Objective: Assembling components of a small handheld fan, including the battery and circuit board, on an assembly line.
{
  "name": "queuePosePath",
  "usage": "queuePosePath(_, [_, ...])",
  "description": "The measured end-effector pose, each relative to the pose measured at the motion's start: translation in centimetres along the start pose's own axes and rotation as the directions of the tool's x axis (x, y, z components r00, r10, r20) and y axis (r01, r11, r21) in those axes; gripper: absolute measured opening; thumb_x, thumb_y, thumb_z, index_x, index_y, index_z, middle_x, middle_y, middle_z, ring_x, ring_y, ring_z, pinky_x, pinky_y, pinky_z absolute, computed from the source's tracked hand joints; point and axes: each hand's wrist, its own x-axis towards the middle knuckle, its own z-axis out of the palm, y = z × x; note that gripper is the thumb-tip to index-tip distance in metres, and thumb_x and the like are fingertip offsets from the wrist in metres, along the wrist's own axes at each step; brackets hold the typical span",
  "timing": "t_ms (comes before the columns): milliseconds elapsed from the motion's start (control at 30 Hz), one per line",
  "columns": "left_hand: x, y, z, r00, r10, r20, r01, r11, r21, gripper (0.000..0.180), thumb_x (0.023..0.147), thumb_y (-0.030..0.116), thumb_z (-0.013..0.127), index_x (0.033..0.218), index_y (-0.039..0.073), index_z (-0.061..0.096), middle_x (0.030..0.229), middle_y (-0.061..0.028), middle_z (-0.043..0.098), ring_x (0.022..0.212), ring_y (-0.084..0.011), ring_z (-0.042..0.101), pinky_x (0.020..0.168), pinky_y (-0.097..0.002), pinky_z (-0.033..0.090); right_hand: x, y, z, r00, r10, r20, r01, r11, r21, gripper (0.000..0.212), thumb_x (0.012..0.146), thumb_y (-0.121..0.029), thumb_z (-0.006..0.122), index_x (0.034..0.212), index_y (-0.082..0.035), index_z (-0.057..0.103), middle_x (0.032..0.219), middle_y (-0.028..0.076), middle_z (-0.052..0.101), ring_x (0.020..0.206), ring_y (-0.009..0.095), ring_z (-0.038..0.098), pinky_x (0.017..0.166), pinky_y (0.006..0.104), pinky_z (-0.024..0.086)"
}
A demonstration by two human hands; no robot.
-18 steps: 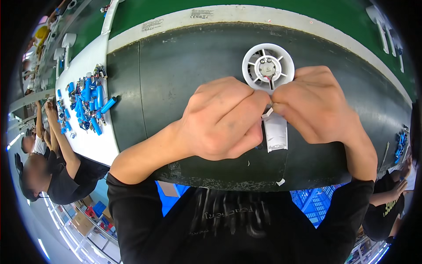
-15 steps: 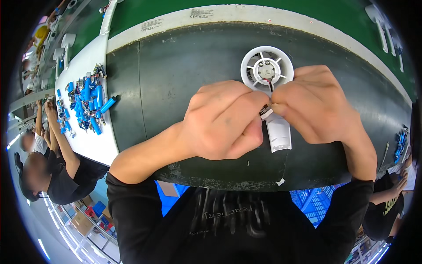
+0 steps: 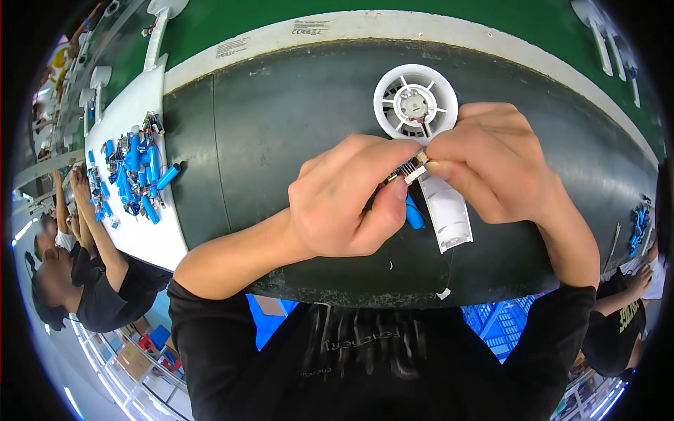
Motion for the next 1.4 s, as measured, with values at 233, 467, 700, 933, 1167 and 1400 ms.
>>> queuePosePath(233, [0.1, 0.1, -0.3, 0.995, 0.099, 0.015, -0.1, 0.989, 0.106, 0.034, 0.062, -0.006, 0.059, 0.096, -0.009, 0.062, 0.076, -0.0156, 0.061, 0.055, -0.0222, 0.057, 0.048, -0.0303, 0.049, 0.1, -1.4, -0.2, 0.992, 0.103, 0.072, -0.1, 0.994, -0.053, 0.013, 0.075, -0.002, 0.068, 0.085, 0.0, 0.061, 0.07, 0.009, 0.063, 0.053, 0.025, 0.056, 0.051, 0.0336, 0.042])
queuePosePath(467, [0.4, -0.2, -0.6, 0.984, 0.173, 0.053, -0.177, 0.981, 0.085, 0.033, 0.061, -0.006, 0.058, 0.093, -0.011, 0.061, 0.073, -0.0154, 0.06, 0.054, -0.0231, 0.056, 0.047, -0.0312, 0.048, 0.3, -2.3, 0.2, 0.977, 0.195, 0.09, -0.189, 0.979, -0.07, 0.014, 0.073, -0.002, 0.069, 0.084, 0.0, 0.06, 0.069, 0.009, 0.062, 0.054, 0.026, 0.056, 0.051, 0.034, 0.042])
queuePosePath(700, [0.6, -0.1, 0.0, 0.987, 0.157, -0.033, -0.153, 0.983, 0.1, 0.03, 0.064, -0.006, 0.058, 0.094, -0.008, 0.061, 0.077, -0.0162, 0.061, 0.058, -0.0241, 0.059, 0.052, -0.0313, 0.05, 0.3, -0.3, 0.4, 0.994, -0.012, -0.107, 0.016, 0.999, 0.031, 0.011, 0.074, -0.001, 0.067, 0.082, 0.0, 0.06, 0.066, 0.007, 0.06, 0.05, 0.022, 0.054, 0.049, 0.0311, 0.041])
queuePosePath(933, [0.3, -0.1, -0.3, 0.99, 0.138, -0.026, -0.137, 0.989, 0.059, 0.025, 0.075, -0.005, 0.058, 0.1, -0.006, 0.061, 0.083, -0.0155, 0.063, 0.064, -0.0237, 0.06, 0.057, -0.0301, 0.051, 1.3, -2.2, -2.0, 0.581, 0.707, 0.404, -0.806, 0.569, 0.164, 0.025, 0.085, -0.022, 0.065, 0.074, 0.001, 0.059, 0.052, 0.002, 0.055, 0.045, 0.01, 0.053, 0.041, 0.0255, 0.037])
queuePosePath(1167, [0.2, 0.1, -1.1, 0.996, -0.064, -0.056, 0.064, 0.998, -0.017, 0.021, 0.083, -0.003, 0.056, 0.104, -0.004, 0.062, 0.087, -0.0146, 0.064, 0.067, -0.0177, 0.062, 0.06, -0.0274, 0.05, 2.0, -2.8, -0.8, 0.461, 0.746, 0.48, -0.886, 0.419, 0.2, 0.023, 0.087, -0.019, 0.058, 0.078, 0.002, 0.059, 0.061, 0.008, 0.064, 0.051, 0.013, 0.062, 0.041, 0.0267, 0.045])
queuePosePath(1400, [6.6, -3.5, -4.9, 0.729, -0.684, 0.025, 0.608, 0.63, -0.484, 0.021, 0.087, 0.002, 0.049, 0.102, -0.006, 0.06, 0.082, -0.0124, 0.064, 0.065, -0.0148, 0.06, 0.062, -0.0255, 0.049, 6.7, 2.1, -1.4, 0.598, 0.741, 0.304, -0.783, 0.622, 0.026, 0.022, 0.084, -0.015, 0.049, 0.071, 0.001, 0.056, 0.054, 0.011, 0.062, 0.05, 0.019, 0.063, 0.048, 0.0346, 0.048])
